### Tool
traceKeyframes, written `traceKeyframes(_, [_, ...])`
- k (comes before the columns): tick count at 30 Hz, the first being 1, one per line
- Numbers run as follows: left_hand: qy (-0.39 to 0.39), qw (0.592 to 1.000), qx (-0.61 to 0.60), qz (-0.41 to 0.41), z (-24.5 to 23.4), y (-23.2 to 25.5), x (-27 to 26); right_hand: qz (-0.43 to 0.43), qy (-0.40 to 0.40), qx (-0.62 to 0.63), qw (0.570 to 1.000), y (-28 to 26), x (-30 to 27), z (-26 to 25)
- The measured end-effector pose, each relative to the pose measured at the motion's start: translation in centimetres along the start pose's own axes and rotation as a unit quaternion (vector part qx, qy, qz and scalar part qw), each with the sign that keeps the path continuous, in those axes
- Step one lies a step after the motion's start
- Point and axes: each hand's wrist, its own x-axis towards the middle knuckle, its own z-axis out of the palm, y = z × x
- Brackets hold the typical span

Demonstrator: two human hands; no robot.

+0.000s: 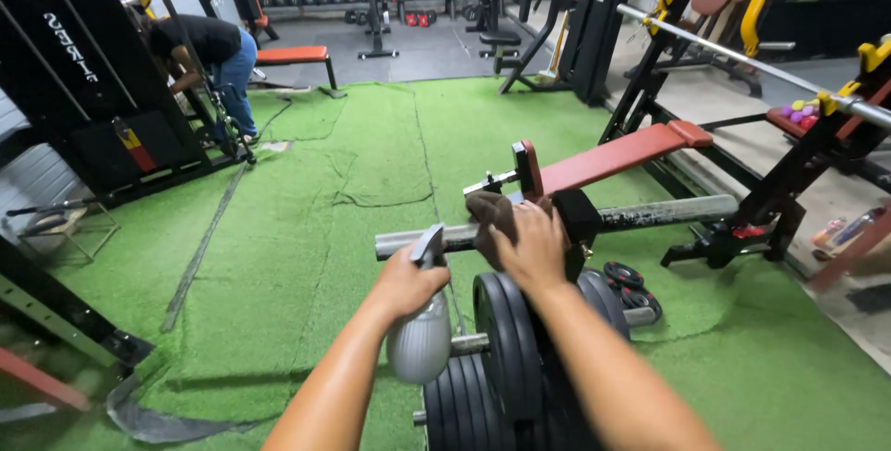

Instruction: Cleaning and organizing weight plates and equipment bars in a gym.

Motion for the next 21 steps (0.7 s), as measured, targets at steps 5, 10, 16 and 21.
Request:
traceKeyframes(5, [0.02, 1.0, -0.002, -0.016, -1.6, -1.5, -1.2, 0.058, -0.045, -0.012, 0.997, -8.9, 0.0, 3.5])
traceKeyframes(10, [0.013, 0.999, 0.03, -0.024, -2.1, -3.1, -2.1, -0.117, -0.053, 0.028, 0.991, -6.8, 0.5, 1.5])
traceKeyframes(16, [0.051, 0.997, -0.024, -0.046, -1.6, -4.2, -2.0, 0.059, -0.078, 0.0, 0.995, -1.0, 1.4, 1.1])
traceKeyframes(21, [0.137, 0.982, -0.119, -0.047, -2.6, -5.4, -4.9, 0.033, -0.096, -0.06, 0.993, -12.0, 1.2, 4.4])
